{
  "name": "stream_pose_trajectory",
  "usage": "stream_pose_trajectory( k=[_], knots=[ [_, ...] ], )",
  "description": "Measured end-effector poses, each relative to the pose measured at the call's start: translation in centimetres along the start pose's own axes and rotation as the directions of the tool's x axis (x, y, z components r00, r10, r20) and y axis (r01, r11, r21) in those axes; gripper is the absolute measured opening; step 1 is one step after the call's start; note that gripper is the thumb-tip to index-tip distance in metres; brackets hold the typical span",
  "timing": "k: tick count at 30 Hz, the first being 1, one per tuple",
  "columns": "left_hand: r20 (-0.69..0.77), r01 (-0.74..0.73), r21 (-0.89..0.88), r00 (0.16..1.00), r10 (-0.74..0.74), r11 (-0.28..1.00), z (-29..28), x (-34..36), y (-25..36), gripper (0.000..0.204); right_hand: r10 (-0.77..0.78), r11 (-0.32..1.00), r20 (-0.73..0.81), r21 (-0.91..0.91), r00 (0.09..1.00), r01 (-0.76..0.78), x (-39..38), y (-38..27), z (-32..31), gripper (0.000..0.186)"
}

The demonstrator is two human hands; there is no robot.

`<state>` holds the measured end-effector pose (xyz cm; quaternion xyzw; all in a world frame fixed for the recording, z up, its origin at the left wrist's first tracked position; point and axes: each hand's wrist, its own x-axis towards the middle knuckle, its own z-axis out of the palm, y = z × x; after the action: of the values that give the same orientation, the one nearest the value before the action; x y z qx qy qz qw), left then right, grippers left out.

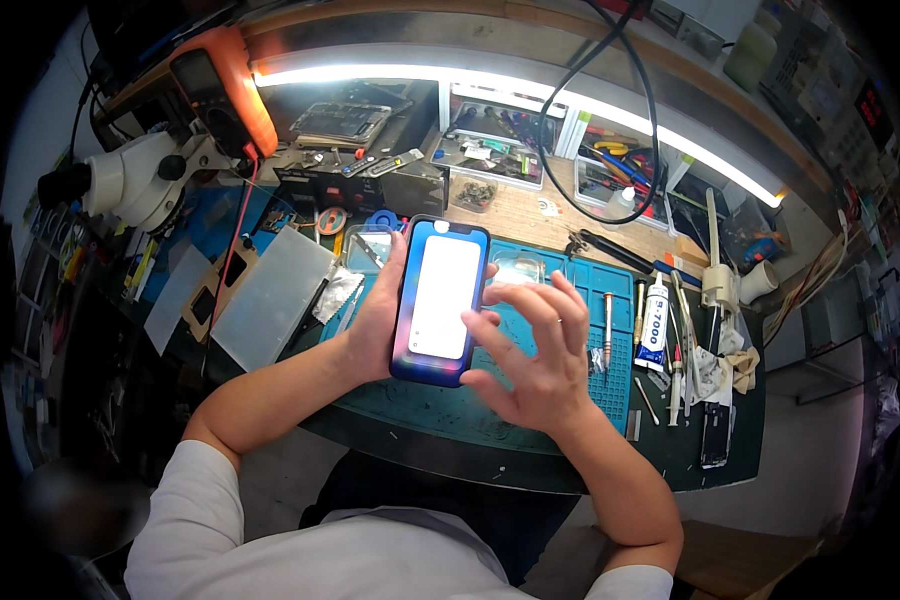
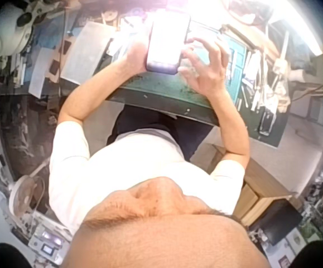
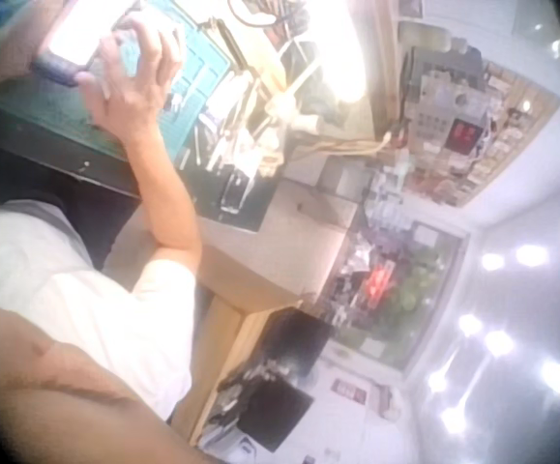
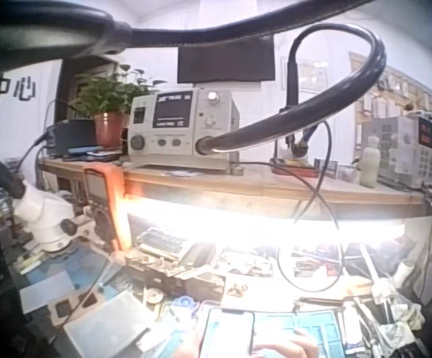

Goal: The person tests a smartphone by powering it on and navigating the interface. They then open the device, disconnect the battery, and clean internal components using a cotton swab and liquid solution.

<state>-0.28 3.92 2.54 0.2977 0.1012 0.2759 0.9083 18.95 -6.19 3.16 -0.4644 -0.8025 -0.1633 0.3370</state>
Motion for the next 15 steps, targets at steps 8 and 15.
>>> stream_pose_trajectory(
  k=[8, 15],
  knots=[
    [0.049, -0.005, -0.011, 0.999, 0.005, 1.0, -1.0, 0.2, 0.0, 0.091, 0.025, 0.999, -0.039, -0.027, 0.999, -0.026, -0.2, 0.1, 0.0, 0.048],
    [-0.014, -0.07, 0.038, 0.997, 0.07, 0.997, 0.1, 0.0, 0.4, 0.094, 0.057, 0.997, -0.02, -0.043, 0.998, -0.058, -0.2, 0.1, -0.1, 0.052]
  ],
)
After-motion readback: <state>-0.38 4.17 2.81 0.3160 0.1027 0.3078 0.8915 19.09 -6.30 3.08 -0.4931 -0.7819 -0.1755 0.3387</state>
